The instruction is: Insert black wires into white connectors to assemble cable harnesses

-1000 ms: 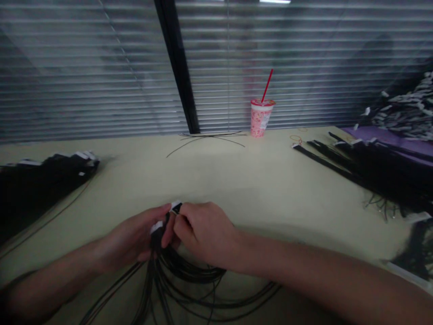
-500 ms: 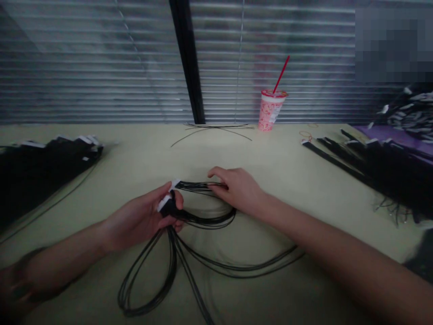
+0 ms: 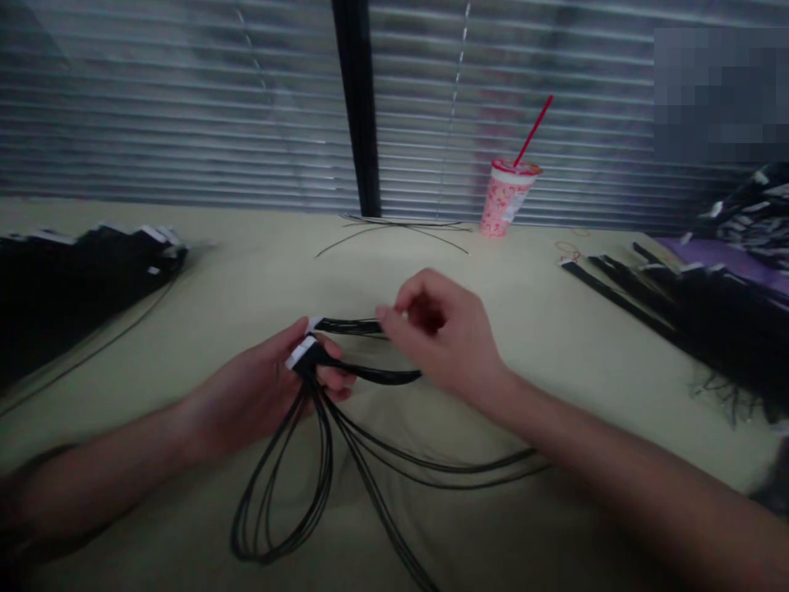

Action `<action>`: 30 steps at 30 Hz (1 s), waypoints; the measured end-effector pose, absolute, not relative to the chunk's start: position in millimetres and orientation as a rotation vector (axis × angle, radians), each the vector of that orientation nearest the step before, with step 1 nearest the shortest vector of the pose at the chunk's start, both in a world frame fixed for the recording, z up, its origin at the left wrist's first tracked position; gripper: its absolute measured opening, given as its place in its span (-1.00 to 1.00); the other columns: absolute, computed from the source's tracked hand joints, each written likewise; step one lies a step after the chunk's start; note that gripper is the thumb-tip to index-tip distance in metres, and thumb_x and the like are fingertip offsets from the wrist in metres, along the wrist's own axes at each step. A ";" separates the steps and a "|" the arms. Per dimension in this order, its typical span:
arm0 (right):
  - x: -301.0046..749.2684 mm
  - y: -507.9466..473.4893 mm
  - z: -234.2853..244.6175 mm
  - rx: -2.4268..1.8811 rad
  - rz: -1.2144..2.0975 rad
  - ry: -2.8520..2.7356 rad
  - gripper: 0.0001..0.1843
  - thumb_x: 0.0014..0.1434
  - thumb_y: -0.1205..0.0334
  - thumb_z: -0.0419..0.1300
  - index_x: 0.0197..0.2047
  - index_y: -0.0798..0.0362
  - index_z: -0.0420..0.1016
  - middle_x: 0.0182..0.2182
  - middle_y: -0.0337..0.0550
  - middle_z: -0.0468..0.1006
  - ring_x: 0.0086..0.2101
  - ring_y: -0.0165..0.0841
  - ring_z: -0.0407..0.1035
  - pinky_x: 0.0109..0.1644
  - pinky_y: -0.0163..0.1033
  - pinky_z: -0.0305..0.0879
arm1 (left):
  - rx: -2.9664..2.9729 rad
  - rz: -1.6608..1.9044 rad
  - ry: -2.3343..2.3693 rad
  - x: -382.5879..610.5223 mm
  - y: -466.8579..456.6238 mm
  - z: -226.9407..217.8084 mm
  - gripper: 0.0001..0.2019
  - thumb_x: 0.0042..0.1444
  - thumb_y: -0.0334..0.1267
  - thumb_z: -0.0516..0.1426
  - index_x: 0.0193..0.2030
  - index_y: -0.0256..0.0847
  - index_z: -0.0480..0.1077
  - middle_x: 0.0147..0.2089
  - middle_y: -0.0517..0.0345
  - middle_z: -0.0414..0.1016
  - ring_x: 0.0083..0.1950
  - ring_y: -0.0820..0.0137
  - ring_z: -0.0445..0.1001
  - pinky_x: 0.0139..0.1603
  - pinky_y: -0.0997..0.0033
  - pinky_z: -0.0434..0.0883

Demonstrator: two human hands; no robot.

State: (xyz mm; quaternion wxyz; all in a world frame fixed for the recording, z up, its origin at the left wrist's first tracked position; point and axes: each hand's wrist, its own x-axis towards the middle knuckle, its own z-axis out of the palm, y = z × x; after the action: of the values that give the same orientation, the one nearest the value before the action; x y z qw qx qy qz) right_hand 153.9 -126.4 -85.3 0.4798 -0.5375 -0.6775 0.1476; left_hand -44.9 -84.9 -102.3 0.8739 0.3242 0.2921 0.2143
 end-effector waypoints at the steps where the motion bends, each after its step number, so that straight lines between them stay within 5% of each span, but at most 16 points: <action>1: 145.8 -135.1 -84.8 -1.283 0.397 -1.774 -0.81 0.09 0.20 0.10 -0.49 0.10 0.30 -0.66 -0.32 0.24 -0.64 -0.56 0.08 -0.59 -0.42 0.00 | 0.663 0.449 0.605 -44.9 -85.0 -102.8 -0.58 0.19 -0.04 -0.19 -0.29 -0.29 0.35 -0.41 0.02 0.51 -0.31 0.34 0.45 -0.19 0.36 0.30; 10: 129.9 -149.9 -113.0 -1.173 0.572 -2.032 -0.78 0.16 0.30 0.00 -0.34 0.11 0.47 -0.47 -0.23 0.45 -0.52 -0.53 0.21 -0.45 -0.40 0.10 | 0.668 0.462 0.561 -44.8 -86.2 -101.3 -0.60 0.18 -0.05 -0.16 -0.23 -0.29 0.36 -0.26 0.00 0.52 -0.21 0.35 0.42 -0.07 0.34 0.24; 16: 124.8 -153.0 -111.8 -1.246 0.905 -1.841 -0.68 0.21 0.17 -0.05 -0.32 0.11 0.49 -0.49 -0.26 0.46 -0.60 -0.54 0.14 -0.57 -0.41 0.03 | 0.708 0.491 0.496 -42.0 -89.6 -99.8 -0.60 0.19 -0.06 -0.19 -0.24 -0.27 0.36 -0.23 0.00 0.51 -0.20 0.36 0.42 -0.08 0.35 0.25; 22: 126.1 -153.8 -105.0 -1.215 0.734 -1.880 -0.80 0.16 0.28 0.02 -0.34 0.09 0.47 -0.21 -0.25 0.50 -0.48 -0.53 0.30 -0.45 -0.42 0.19 | 0.862 0.574 0.484 -42.0 -95.1 -106.3 -0.73 0.20 -0.23 -0.11 -0.13 -0.25 0.34 -0.16 0.01 0.45 -0.14 0.32 0.41 -0.11 0.35 0.30; 30: 134.6 -154.4 -93.9 -1.232 0.427 -2.107 -0.74 0.19 0.26 -0.01 -0.10 0.05 0.41 -0.35 -0.21 0.51 -0.43 -0.49 0.33 -0.35 -0.39 0.19 | 0.951 0.608 0.539 -42.6 -97.6 -107.5 -0.72 0.20 -0.22 -0.11 -0.14 -0.24 0.35 -0.23 0.02 0.45 -0.19 0.35 0.41 -0.13 0.34 0.32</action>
State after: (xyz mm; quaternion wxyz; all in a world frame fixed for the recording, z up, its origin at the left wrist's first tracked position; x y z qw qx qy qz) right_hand 134.6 -154.4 -93.9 0.3258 -0.4700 -0.8040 0.1630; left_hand -42.6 -97.6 -107.5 0.8107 0.4452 0.2522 0.2843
